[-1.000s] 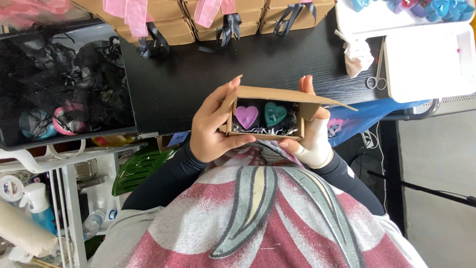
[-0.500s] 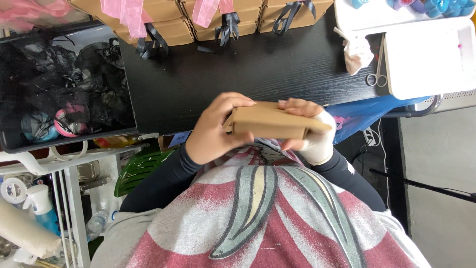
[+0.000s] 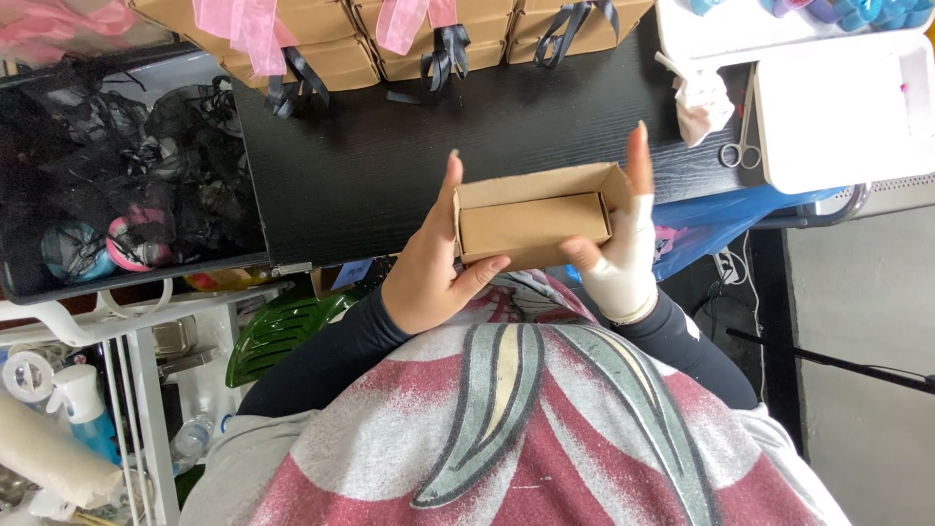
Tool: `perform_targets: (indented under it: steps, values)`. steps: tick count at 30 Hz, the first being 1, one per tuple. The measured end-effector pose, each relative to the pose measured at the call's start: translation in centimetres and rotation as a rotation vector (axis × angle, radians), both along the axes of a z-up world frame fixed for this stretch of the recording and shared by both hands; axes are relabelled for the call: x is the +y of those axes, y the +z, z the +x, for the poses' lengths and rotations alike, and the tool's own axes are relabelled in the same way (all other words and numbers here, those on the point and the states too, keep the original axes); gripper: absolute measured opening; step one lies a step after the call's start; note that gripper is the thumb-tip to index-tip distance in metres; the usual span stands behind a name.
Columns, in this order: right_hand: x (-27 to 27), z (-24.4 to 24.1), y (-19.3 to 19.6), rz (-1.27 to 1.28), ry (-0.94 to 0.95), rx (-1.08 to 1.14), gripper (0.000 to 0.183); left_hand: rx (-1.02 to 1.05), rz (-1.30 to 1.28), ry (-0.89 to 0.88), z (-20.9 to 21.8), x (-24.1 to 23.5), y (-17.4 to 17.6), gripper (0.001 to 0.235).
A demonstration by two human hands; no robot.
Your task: Packing gift boxes with filler and items then tying them with ribbon.
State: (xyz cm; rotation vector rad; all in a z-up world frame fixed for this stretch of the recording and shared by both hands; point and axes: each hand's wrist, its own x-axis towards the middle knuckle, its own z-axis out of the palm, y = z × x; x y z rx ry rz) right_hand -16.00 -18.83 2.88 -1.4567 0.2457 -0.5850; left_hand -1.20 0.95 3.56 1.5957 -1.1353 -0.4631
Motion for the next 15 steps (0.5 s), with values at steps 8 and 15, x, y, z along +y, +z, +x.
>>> perform_targets:
  steps: [8, 15]
  values:
    - [-2.5, -0.7, 0.3, -0.634, 0.213, 0.105, 0.109, -0.289, 0.042, -0.017, 0.8, 0.5, 0.8, 0.085]
    - [-1.7, -1.3, -1.2, -0.241, 0.298, -0.09, 0.075, 0.197, -0.046, -0.047, 0.6, 0.7, 1.5, 0.057]
